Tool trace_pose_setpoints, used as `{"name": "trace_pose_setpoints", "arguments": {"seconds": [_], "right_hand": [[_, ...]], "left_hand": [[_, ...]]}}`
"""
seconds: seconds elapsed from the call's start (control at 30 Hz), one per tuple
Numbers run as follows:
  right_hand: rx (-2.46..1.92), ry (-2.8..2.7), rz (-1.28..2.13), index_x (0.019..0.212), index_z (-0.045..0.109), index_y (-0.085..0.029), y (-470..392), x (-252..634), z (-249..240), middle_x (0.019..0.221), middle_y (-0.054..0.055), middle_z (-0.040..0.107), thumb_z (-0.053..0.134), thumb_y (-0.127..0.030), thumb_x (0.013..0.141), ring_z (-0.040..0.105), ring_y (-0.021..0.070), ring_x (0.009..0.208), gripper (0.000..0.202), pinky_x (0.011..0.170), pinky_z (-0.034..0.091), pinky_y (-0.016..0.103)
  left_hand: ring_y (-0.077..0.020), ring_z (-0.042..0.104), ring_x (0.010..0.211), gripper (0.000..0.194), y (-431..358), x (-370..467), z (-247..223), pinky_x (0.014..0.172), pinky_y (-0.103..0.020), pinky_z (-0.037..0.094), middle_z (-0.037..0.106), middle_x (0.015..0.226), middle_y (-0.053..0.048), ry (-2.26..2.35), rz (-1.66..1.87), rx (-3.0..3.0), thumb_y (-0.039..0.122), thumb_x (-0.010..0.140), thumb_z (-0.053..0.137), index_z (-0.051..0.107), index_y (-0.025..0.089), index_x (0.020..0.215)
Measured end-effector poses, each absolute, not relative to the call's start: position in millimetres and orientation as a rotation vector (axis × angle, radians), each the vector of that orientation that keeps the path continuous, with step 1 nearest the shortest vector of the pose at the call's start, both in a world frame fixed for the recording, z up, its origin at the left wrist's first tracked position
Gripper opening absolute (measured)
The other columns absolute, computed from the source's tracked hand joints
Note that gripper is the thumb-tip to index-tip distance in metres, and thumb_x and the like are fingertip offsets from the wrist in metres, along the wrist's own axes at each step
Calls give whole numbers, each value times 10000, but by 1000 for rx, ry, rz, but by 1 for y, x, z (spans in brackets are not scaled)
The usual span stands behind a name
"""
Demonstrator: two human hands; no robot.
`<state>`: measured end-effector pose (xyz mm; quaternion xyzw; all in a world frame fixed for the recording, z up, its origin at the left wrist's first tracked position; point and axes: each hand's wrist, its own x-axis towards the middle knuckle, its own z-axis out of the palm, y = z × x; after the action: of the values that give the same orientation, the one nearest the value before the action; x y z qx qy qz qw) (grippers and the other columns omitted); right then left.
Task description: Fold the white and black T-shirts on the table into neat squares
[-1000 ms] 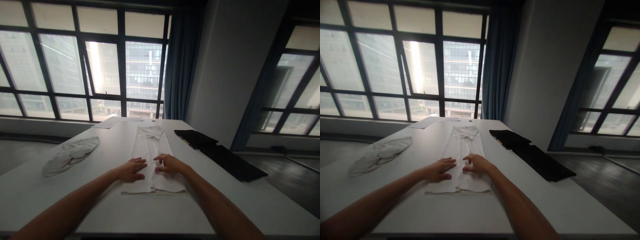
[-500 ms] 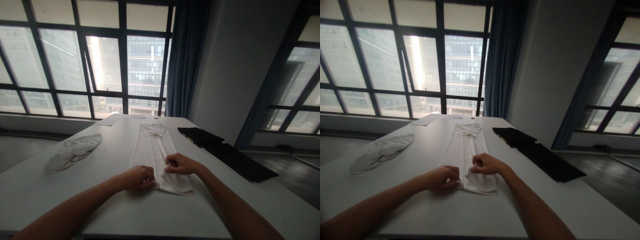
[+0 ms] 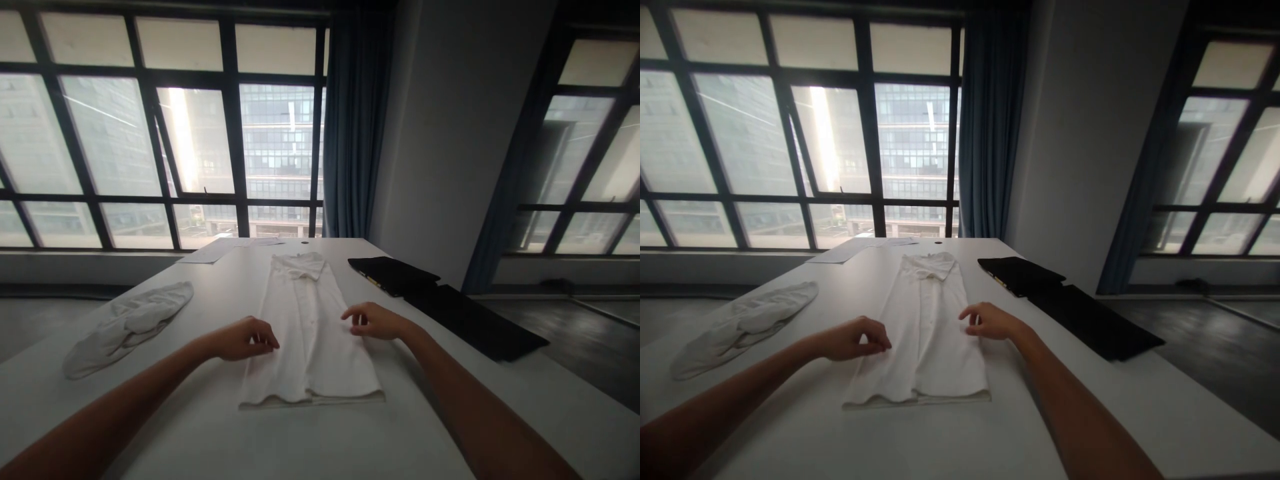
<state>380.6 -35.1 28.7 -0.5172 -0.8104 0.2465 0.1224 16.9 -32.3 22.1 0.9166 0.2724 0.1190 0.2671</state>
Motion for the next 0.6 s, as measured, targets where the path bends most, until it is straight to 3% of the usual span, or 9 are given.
{"name": "trace_pose_setpoints", "arguments": {"seconds": [0.1, 0.2, 0.27, 0.43, 0.5, 0.6], "right_hand": [[-1762, -2326, 504, 1221, 692, -194, -22, 402, 17, 1103, 96, 674, 661, -74, 658, 638, 174, 819, 576, 759, 495, 267], [-1711, -2416, 526, 1272, 670, -244, -26, 399, 13, 1250, 103, 602, 682, -64, 593, 627, 234, 1013, 702, 891, 494, 308], [-1615, -2496, 552, 1205, 713, -273, -34, 390, 17, 1326, 92, 558, 696, -89, 578, 573, 276, 1153, 654, 995, 454, 347], [-1403, -2568, 711, 896, 801, -243, -46, 376, 26, 1238, 66, 645, 672, -168, 662, 605, 264, 1116, 278, 1013, 446, 354], [-1299, -2533, 750, 880, 798, -223, -44, 378, 27, 1146, 64, 701, 658, -243, 731, 636, 250, 1051, 206, 990, 460, 347], [-1235, -2514, 764, 978, 786, -205, -43, 382, 29, 1072, 59, 740, 621, -328, 803, 657, 239, 1001, 271, 960, 473, 338]], "left_hand": [[-232, 632, 1031, 288, -16, -9, 10, 954, -369, 496, 693, 1135, -89, 834, 401, 2558, 433, 892, 587, 762, 246, 1023], [-264, 558, 1188, 302, -16, -24, -1, 1060, -407, 420, 628, 1297, -75, 768, 363, 2545, 466, 857, 643, 749, 290, 1078], [-279, 531, 1221, 320, -19, -26, -5, 1079, -420, 397, 611, 1328, -69, 739, 332, 2541, 516, 834, 668, 759, 301, 1053], [-255, 594, 1094, 421, -21, -17, -7, 1036, -413, 419, 691, 1158, -102, 702, 478, 2566, 590, 911, 527, 783, 256, 907], [-249, 617, 1049, 455, -20, -14, -7, 1000, -396, 445, 724, 1065, -116, 668, 570, 2537, 597, 921, 505, 774, 230, 918], [-229, 649, 944, 466, -22, -14, 0, 914, -351, 486, 746, 975, -110, 711, 625, 2505, 591, 920, 513, 766, 201, 952]]}}
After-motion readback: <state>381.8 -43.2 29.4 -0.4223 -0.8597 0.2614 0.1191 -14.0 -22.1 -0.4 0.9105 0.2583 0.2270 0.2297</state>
